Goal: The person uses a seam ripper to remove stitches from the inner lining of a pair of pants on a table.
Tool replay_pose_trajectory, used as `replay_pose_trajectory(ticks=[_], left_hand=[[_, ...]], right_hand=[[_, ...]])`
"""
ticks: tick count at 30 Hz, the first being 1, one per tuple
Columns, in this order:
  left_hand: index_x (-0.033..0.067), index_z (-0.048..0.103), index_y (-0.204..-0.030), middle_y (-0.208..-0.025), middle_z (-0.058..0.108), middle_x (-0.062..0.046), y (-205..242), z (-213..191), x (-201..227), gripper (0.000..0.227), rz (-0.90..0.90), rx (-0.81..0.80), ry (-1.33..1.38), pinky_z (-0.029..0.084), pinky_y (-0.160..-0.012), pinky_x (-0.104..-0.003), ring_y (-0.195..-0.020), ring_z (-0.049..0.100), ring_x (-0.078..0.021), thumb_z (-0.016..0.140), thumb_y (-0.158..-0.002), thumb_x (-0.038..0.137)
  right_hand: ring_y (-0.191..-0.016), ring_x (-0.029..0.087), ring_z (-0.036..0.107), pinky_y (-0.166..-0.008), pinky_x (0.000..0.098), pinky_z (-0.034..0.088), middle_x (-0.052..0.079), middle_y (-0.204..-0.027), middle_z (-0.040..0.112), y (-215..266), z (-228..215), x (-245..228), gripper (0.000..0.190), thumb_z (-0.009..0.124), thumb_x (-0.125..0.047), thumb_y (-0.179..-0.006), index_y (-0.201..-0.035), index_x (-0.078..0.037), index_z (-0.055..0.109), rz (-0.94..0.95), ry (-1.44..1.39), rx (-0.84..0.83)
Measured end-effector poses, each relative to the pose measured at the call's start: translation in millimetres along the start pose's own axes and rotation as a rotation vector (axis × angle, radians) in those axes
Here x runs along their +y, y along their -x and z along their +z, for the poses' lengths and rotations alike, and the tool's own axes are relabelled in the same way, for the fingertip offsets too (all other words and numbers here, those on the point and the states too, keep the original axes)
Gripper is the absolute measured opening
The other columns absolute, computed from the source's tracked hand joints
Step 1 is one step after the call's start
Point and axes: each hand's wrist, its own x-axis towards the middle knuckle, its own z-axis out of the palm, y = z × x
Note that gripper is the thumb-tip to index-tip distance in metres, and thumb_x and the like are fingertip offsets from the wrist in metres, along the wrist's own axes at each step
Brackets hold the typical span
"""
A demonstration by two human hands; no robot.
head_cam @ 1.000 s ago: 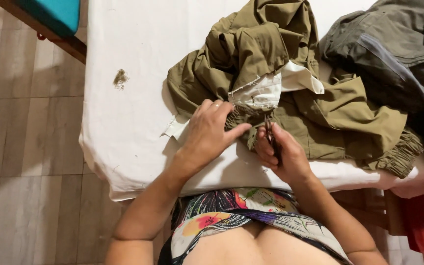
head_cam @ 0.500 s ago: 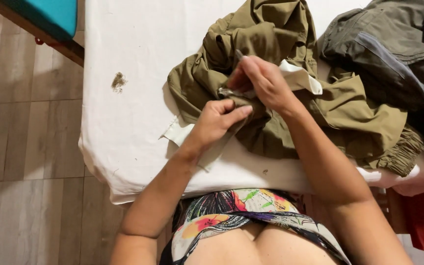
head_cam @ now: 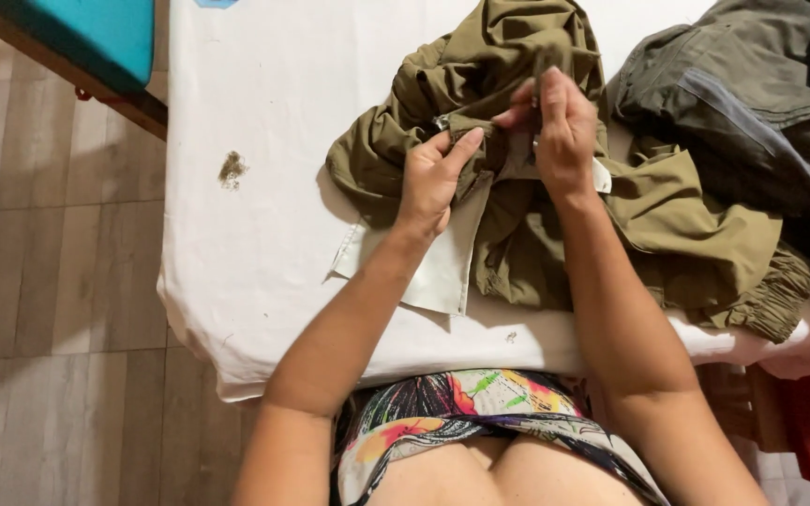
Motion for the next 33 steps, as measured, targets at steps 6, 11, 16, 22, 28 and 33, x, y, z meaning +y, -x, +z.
replay_pose_trajectory(ticks=[6, 11, 16, 22, 28, 33], left_hand=[[0.0017, 0.076, -0.101, -0.096, 0.077, -0.009, 2.9, -9.1, -2.8, 0.019, 0.050, -0.015, -0.057, 0.061, -0.080, -0.026, -0.085, 0.070, -0.0132, 0.075, -0.088, 0.016], [0.0046, 0.074, -0.090, -0.080, 0.071, -0.007, 13.1, 5.4, 15.5, 0.013, 0.077, 0.032, -0.046, 0.060, -0.068, -0.027, -0.075, 0.067, -0.0112, 0.079, -0.084, 0.014], [0.0063, 0.074, -0.086, -0.071, 0.069, -0.007, 7.0, -0.5, 7.2, 0.011, 0.108, 0.084, -0.028, 0.060, -0.064, -0.028, -0.068, 0.065, -0.0084, 0.080, -0.085, 0.015], [0.0052, 0.069, -0.084, -0.071, 0.067, -0.007, 3.8, 0.6, 0.6, 0.012, 0.124, 0.127, 0.028, 0.058, -0.066, -0.029, -0.069, 0.060, -0.0088, 0.076, -0.087, 0.016], [0.0029, 0.075, -0.092, -0.075, 0.071, -0.012, 3.8, -1.7, -0.8, 0.012, 0.143, 0.148, 0.012, 0.061, -0.071, -0.032, -0.072, 0.066, -0.0129, 0.076, -0.087, 0.013], [0.0005, 0.076, -0.097, -0.079, 0.073, -0.016, -0.9, -7.3, -9.8, 0.016, 0.141, 0.145, 0.023, 0.062, -0.073, -0.034, -0.073, 0.070, -0.0163, 0.076, -0.087, 0.013]], right_hand=[[-0.047, 0.011, 0.042, -0.049, 0.0250, 0.035, 0.004, -0.057, 0.049, 17.3, -4.3, -23.8, 0.037, 0.042, -0.030, -0.113, -0.088, -0.005, 0.055, -0.035, 0.102, 0.066], [-0.048, 0.012, 0.047, -0.047, 0.0238, 0.042, 0.001, -0.059, 0.051, 26.4, 3.0, -18.5, 0.028, 0.047, -0.021, -0.110, -0.086, -0.010, 0.056, -0.023, 0.005, -0.104], [-0.044, 0.016, 0.058, -0.052, 0.0264, 0.048, 0.004, -0.047, 0.057, 27.5, 12.6, -13.8, 0.034, 0.055, -0.019, -0.106, -0.076, -0.007, 0.067, -0.130, 0.095, -0.203], [-0.070, 0.029, 0.065, -0.068, 0.0375, 0.051, 0.012, -0.068, 0.065, 29.7, 8.5, 3.2, 0.027, 0.058, -0.022, -0.105, -0.085, -0.007, 0.068, -0.183, 0.223, -0.204], [-0.063, 0.034, 0.054, -0.061, 0.0404, 0.045, 0.019, -0.069, 0.052, 31.2, 12.5, -6.0, 0.031, 0.057, -0.021, -0.106, -0.082, -0.003, 0.056, -0.201, 0.305, -0.211], [-0.069, 0.043, 0.058, -0.062, 0.0442, 0.047, 0.019, -0.072, 0.051, 31.3, 16.7, -11.0, 0.029, 0.057, -0.021, -0.107, -0.084, -0.003, 0.054, -0.260, 0.354, -0.213]])
